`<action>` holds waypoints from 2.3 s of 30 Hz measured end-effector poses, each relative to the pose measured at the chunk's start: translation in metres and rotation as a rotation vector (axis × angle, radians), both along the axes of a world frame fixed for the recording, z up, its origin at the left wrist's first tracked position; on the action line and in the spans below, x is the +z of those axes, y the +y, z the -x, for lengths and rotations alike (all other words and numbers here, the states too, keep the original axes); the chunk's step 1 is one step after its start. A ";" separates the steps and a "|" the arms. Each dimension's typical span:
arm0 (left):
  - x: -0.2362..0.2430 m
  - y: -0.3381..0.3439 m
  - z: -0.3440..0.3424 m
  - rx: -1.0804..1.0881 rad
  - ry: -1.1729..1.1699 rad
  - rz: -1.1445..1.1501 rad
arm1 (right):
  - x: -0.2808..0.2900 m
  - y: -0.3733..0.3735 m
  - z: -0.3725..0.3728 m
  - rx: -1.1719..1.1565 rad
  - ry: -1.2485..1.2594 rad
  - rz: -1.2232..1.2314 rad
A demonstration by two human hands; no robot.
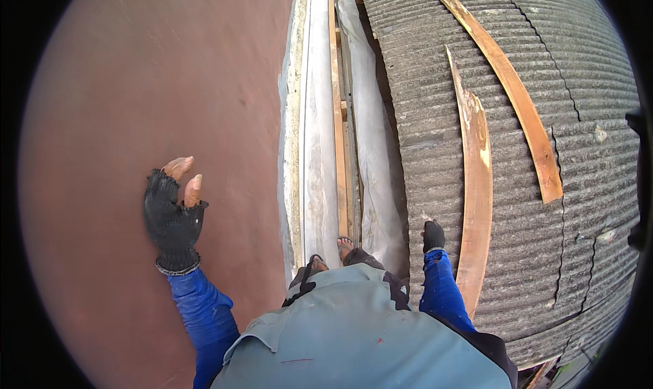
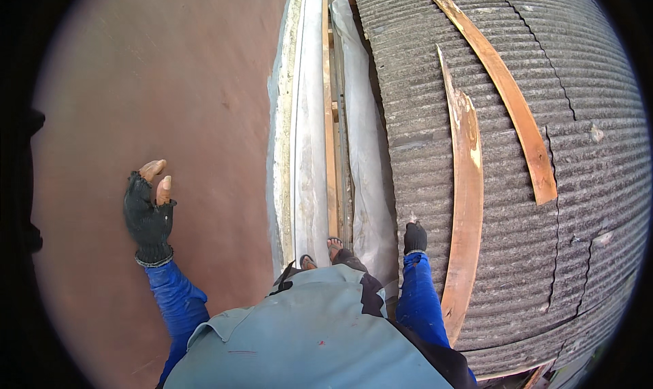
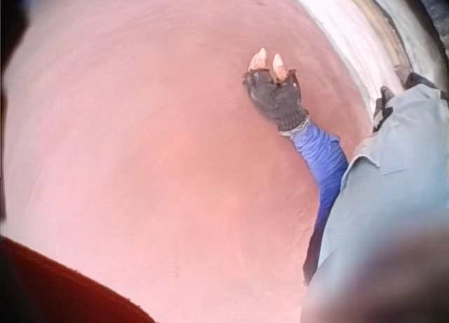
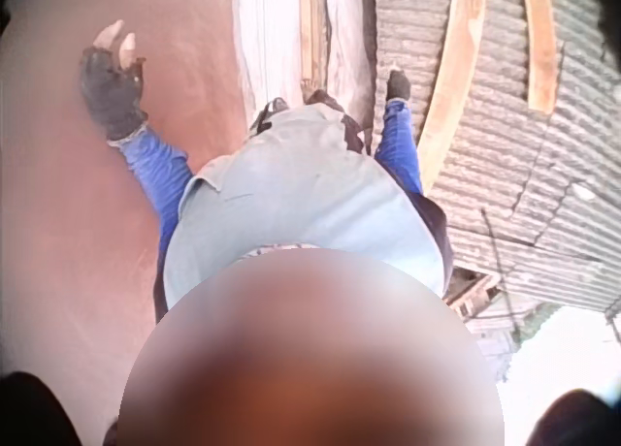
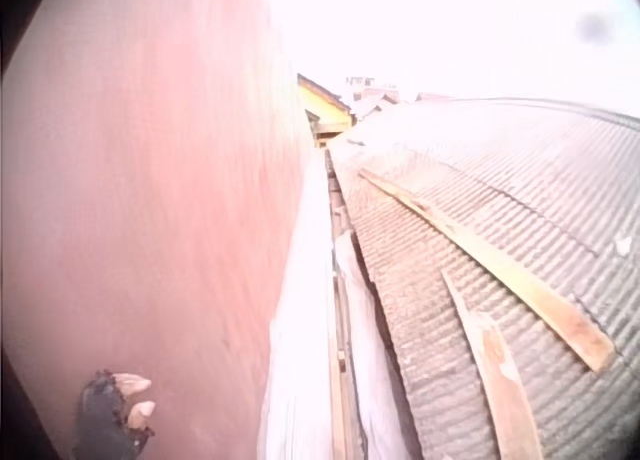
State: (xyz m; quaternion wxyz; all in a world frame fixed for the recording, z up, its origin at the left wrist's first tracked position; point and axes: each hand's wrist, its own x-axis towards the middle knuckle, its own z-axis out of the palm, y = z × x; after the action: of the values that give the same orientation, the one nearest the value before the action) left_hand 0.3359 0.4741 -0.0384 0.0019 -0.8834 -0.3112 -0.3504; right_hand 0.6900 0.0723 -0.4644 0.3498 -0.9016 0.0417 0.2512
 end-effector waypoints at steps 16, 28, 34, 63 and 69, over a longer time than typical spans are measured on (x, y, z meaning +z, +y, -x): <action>0.003 -0.003 -0.002 0.041 0.076 0.077 | -0.068 -0.037 0.044 0.301 0.209 0.341; -0.012 0.144 -0.128 -0.085 -0.056 -0.065 | 0.078 0.304 -0.184 0.415 -0.286 -0.357; -0.015 0.174 -0.129 -0.029 -0.007 -0.100 | 0.081 0.338 -0.219 0.480 -0.278 -0.203; 0.033 0.438 -0.392 -0.115 -0.153 -0.150 | 0.079 0.602 -0.346 0.652 -0.176 -0.128; 0.033 0.520 -0.403 0.043 -0.243 -0.361 | 0.009 0.555 -0.384 0.666 -0.044 0.249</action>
State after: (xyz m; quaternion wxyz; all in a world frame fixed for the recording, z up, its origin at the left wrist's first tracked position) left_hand 0.7389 0.9942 -0.0054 0.1302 -0.8130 -0.2602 -0.5044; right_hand 1.0742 0.6274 -0.4558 0.1370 -0.9066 -0.2315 0.3250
